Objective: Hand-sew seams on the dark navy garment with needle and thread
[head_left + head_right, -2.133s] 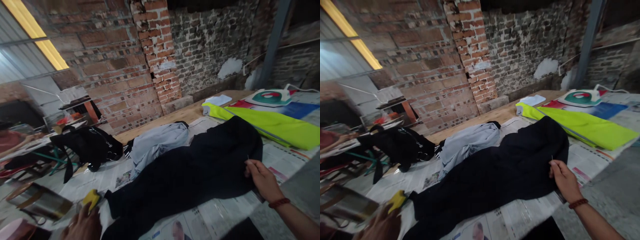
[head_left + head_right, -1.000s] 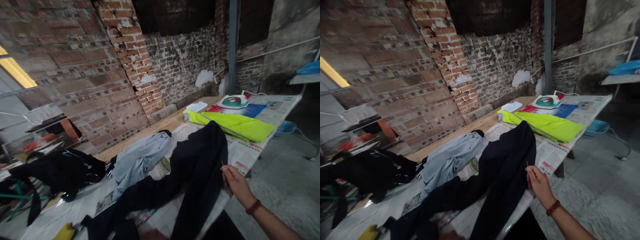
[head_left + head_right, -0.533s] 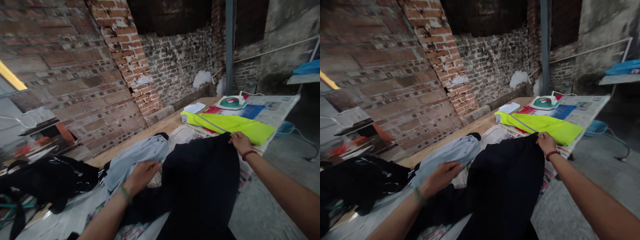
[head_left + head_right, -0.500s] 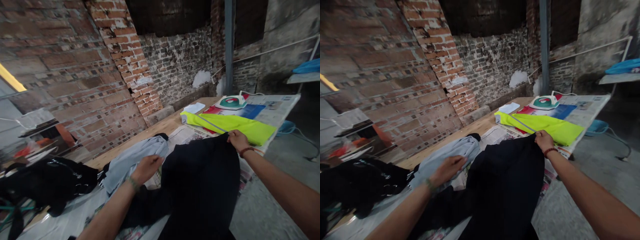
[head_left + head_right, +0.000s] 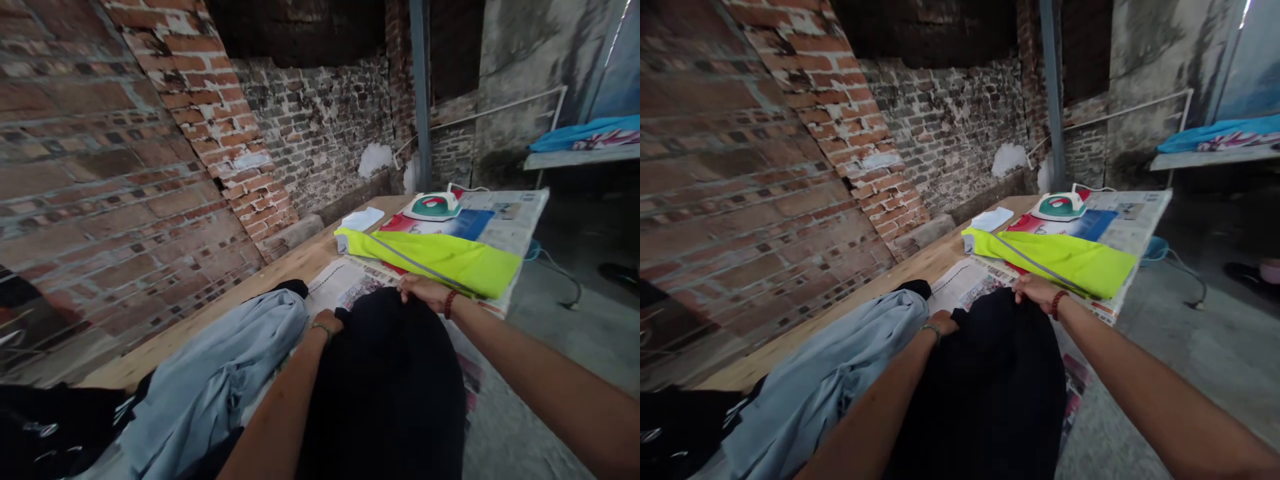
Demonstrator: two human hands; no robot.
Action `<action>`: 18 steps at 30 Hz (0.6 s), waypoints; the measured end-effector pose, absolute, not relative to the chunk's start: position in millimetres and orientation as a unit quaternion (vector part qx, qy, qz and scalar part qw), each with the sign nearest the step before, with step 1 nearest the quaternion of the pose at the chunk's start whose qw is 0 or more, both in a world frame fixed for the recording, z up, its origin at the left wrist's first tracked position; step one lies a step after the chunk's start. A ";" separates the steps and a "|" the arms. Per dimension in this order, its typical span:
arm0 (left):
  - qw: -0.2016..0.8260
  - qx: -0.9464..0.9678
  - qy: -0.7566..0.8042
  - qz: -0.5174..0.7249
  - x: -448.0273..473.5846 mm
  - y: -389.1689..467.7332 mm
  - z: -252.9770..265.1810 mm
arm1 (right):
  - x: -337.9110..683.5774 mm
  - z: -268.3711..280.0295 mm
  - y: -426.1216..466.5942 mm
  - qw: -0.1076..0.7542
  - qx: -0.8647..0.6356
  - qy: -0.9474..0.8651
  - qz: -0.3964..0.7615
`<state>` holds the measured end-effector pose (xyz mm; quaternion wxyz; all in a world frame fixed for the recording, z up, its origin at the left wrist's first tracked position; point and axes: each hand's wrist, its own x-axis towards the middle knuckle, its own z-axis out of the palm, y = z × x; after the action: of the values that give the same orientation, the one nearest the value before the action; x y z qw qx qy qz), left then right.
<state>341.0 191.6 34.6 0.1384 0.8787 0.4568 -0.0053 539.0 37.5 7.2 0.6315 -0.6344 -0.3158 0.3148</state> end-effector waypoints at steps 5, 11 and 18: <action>0.152 0.868 0.452 0.135 319.6 179.1 100.2 | 507.2 51.5 40.9 0.712 -0.578 -0.322 0.234; 0.253 0.762 0.349 0.483 269.6 147.4 265.5 | 481.4 194.5 23.8 0.829 -0.396 -0.389 0.067; 0.328 0.691 0.123 0.632 212.4 56.7 396.8 | 357.6 361.3 -9.9 0.834 -0.115 -0.537 0.059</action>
<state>212.4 56.7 396.8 0.3277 0.6913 0.1226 0.6322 357.6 -9.9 361.3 0.8337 -0.1145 -0.5369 0.0590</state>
